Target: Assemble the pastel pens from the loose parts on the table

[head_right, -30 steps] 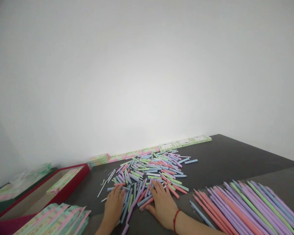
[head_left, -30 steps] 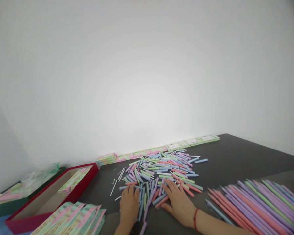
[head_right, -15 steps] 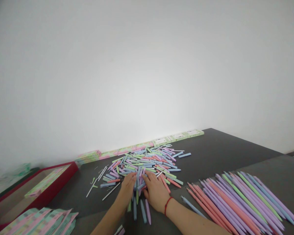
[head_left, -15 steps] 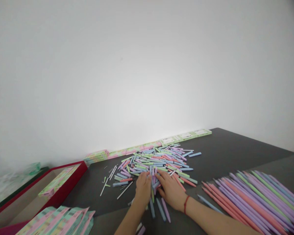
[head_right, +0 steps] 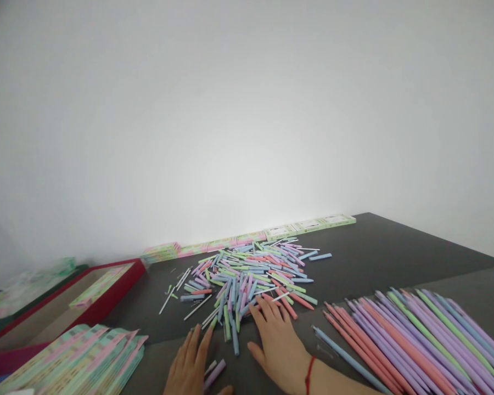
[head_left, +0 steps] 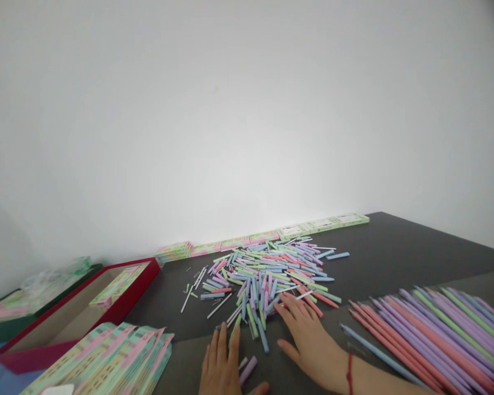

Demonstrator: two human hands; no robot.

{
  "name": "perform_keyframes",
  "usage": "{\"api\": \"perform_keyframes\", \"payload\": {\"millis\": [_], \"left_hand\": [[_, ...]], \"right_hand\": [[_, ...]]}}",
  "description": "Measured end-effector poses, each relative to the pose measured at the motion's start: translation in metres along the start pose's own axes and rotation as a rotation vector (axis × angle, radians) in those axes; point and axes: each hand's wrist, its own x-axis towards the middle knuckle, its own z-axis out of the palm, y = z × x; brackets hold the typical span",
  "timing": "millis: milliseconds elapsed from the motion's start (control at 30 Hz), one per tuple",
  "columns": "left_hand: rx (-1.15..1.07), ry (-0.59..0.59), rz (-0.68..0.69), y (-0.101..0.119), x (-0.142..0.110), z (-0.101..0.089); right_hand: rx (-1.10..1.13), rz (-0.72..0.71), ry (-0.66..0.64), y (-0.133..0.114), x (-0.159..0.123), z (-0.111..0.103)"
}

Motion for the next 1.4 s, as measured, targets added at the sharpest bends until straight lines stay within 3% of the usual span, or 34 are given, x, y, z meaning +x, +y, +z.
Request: {"api": "perform_keyframes", "payload": {"millis": [133,300,400,500,633,733,900,1100,1267,1400], "left_hand": [[-0.030,0.066,0.030,0.027,0.023,-0.012],[-0.156,0.190,0.124,0.041,0.062,-0.004],[-0.376,0.249,0.162,0.040,0.083,-0.002],[-0.550,0.298,0.133,0.024,0.096,-0.010],[-0.583,0.312,0.022,-0.012,0.086,-0.028],[-0.540,0.222,0.005,-0.023,0.067,-0.037],[-0.483,0.102,0.062,-0.003,0.052,-0.035],[-0.460,0.055,0.066,0.005,0.068,-0.030],[-0.424,0.030,0.037,0.000,0.072,-0.033],[-0.387,-0.003,0.052,0.002,0.070,-0.036]], "right_hand": [[0.039,-0.019,-0.056,0.004,-0.021,-0.006],[0.025,-0.024,-0.079,0.019,-0.045,-0.018],[0.039,-0.010,-0.096,0.028,-0.055,-0.020],[0.045,0.014,-0.099,0.033,-0.056,-0.019],[0.057,-0.008,-0.071,0.032,-0.048,-0.016],[0.078,-0.040,-0.041,0.027,-0.034,-0.012],[0.024,-0.099,0.075,0.019,0.008,0.003],[-0.104,-0.076,0.176,0.029,0.060,0.015],[-0.136,-0.061,0.223,0.021,0.052,0.007],[-0.134,-0.135,0.113,-0.004,0.032,-0.003]]}}
